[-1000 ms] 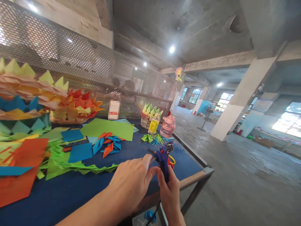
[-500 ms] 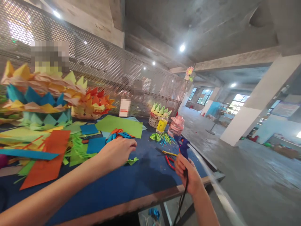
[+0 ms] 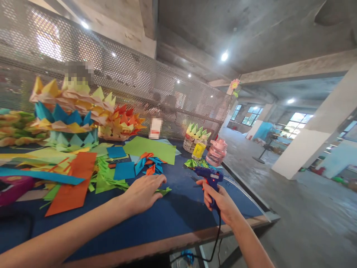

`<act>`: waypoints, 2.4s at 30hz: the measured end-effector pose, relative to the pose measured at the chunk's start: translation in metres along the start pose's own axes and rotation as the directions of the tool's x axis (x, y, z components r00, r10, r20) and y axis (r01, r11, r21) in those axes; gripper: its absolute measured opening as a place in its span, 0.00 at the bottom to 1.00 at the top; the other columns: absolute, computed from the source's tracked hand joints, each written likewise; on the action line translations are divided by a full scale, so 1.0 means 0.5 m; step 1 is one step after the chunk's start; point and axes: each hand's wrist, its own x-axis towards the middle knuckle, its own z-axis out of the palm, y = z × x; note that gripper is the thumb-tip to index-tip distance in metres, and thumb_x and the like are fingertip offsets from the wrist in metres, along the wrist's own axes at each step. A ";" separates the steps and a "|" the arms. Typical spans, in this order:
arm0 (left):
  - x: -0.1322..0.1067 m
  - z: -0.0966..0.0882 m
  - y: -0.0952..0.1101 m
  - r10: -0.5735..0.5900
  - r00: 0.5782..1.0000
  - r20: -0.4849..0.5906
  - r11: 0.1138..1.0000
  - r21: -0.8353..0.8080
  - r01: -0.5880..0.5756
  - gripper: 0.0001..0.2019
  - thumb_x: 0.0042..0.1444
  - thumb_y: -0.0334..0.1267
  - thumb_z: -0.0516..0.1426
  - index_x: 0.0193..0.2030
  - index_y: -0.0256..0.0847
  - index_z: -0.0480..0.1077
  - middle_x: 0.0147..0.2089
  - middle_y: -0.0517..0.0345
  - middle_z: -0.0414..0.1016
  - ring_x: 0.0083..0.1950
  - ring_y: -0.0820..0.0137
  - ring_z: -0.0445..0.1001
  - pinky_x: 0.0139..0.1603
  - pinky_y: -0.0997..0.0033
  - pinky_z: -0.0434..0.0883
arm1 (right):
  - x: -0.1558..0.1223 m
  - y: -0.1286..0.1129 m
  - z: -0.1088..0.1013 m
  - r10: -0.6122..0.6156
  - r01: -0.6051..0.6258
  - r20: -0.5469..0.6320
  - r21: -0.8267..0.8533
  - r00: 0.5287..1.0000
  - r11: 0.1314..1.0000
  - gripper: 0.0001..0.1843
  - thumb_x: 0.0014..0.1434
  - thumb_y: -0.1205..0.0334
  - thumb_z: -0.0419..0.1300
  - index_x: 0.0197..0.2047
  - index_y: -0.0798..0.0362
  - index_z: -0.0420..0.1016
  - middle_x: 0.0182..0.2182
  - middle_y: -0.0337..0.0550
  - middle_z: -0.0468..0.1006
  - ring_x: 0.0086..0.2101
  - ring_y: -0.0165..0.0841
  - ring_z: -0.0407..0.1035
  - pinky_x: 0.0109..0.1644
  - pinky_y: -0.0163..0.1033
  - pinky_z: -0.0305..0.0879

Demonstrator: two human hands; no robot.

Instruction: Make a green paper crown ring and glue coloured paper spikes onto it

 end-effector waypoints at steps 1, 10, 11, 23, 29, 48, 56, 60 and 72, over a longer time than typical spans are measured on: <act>-0.002 0.008 0.001 0.009 1.000 -0.029 1.000 0.027 -0.008 0.12 0.58 0.30 0.50 0.48 0.40 0.64 0.45 0.52 0.75 0.47 0.62 0.74 0.47 0.65 0.68 | 0.003 -0.003 0.000 -0.008 0.008 -0.003 -0.018 1.000 1.000 0.23 0.54 0.45 0.62 0.43 0.56 0.73 0.16 0.27 0.59 0.16 0.24 0.58 0.17 0.28 0.53; -0.014 0.044 -0.017 0.332 0.943 0.038 0.856 0.409 -0.318 0.30 0.47 0.15 0.47 0.56 0.41 0.59 0.60 0.44 0.64 0.51 0.58 0.72 0.49 0.57 0.73 | 0.064 -0.054 -0.024 -0.123 0.117 -0.021 -0.177 0.992 0.977 0.23 0.48 0.48 0.67 0.43 0.55 0.77 0.32 0.41 0.77 0.19 0.24 0.65 0.22 0.32 0.62; -0.012 0.045 -0.019 0.335 0.941 0.051 0.847 0.421 -0.325 0.30 0.46 0.15 0.47 0.56 0.41 0.59 0.60 0.44 0.65 0.50 0.58 0.73 0.48 0.57 0.73 | 0.074 -0.060 -0.024 -0.135 0.131 -0.012 -0.185 0.991 0.974 0.23 0.48 0.48 0.67 0.42 0.55 0.78 0.32 0.41 0.78 0.19 0.24 0.65 0.24 0.32 0.64; 0.007 0.059 -0.066 0.315 0.930 -0.192 0.940 0.196 -0.278 0.25 0.53 0.17 0.46 0.55 0.44 0.58 0.43 0.55 0.74 0.39 0.68 0.74 0.40 0.72 0.72 | 0.180 -0.051 0.027 -0.162 0.208 0.247 -0.172 0.955 0.963 0.24 0.48 0.45 0.67 0.42 0.55 0.77 0.33 0.43 0.77 0.23 0.26 0.65 0.17 0.30 0.62; 0.013 0.048 -0.071 0.347 0.913 -0.217 0.930 0.208 -0.304 0.18 0.54 0.18 0.45 0.44 0.42 0.65 0.42 0.55 0.74 0.37 0.68 0.73 0.39 0.71 0.70 | 0.189 -0.004 0.027 -0.170 0.205 0.234 -0.133 0.957 0.970 0.23 0.53 0.45 0.64 0.43 0.57 0.75 0.28 0.41 0.73 0.23 0.26 0.63 0.19 0.30 0.62; 0.004 0.043 -0.072 0.109 0.903 -0.417 0.994 0.075 -0.086 0.04 0.58 0.35 0.59 0.32 0.41 0.70 0.33 0.63 0.74 0.40 0.66 0.72 0.51 0.58 0.59 | 0.148 0.029 0.024 -0.099 0.261 0.334 -0.486 0.937 0.834 0.21 0.56 0.44 0.59 0.39 0.54 0.77 0.27 0.43 0.76 0.22 0.29 0.67 0.23 0.32 0.66; -0.007 0.055 -0.081 0.013 0.957 -0.291 0.999 0.048 0.001 0.05 0.58 0.32 0.57 0.31 0.41 0.71 0.31 0.62 0.75 0.36 0.67 0.72 0.43 0.62 0.62 | 0.145 0.049 0.025 -0.143 0.296 0.289 -0.607 0.947 0.738 0.21 0.54 0.43 0.60 0.42 0.50 0.79 0.33 0.46 0.80 0.34 0.40 0.73 0.40 0.42 0.71; -0.011 0.064 -0.085 0.024 0.948 -0.318 0.999 0.047 -0.009 0.09 0.61 0.30 0.52 0.32 0.41 0.71 0.32 0.60 0.75 0.33 0.67 0.72 0.36 0.66 0.64 | 0.143 0.045 0.029 -0.158 0.348 0.342 -0.615 0.926 0.707 0.21 0.56 0.45 0.60 0.46 0.47 0.79 0.39 0.46 0.80 0.39 0.42 0.73 0.48 0.45 0.68; -0.010 0.055 -0.072 0.148 0.895 -0.421 0.987 0.127 -0.104 0.14 0.65 0.32 0.47 0.33 0.40 0.71 0.30 0.58 0.73 0.31 0.68 0.72 0.34 0.68 0.66 | 0.132 0.035 0.040 -0.076 0.313 0.370 -0.640 0.926 0.701 0.18 0.56 0.46 0.60 0.45 0.43 0.79 0.40 0.42 0.81 0.42 0.43 0.73 0.48 0.44 0.68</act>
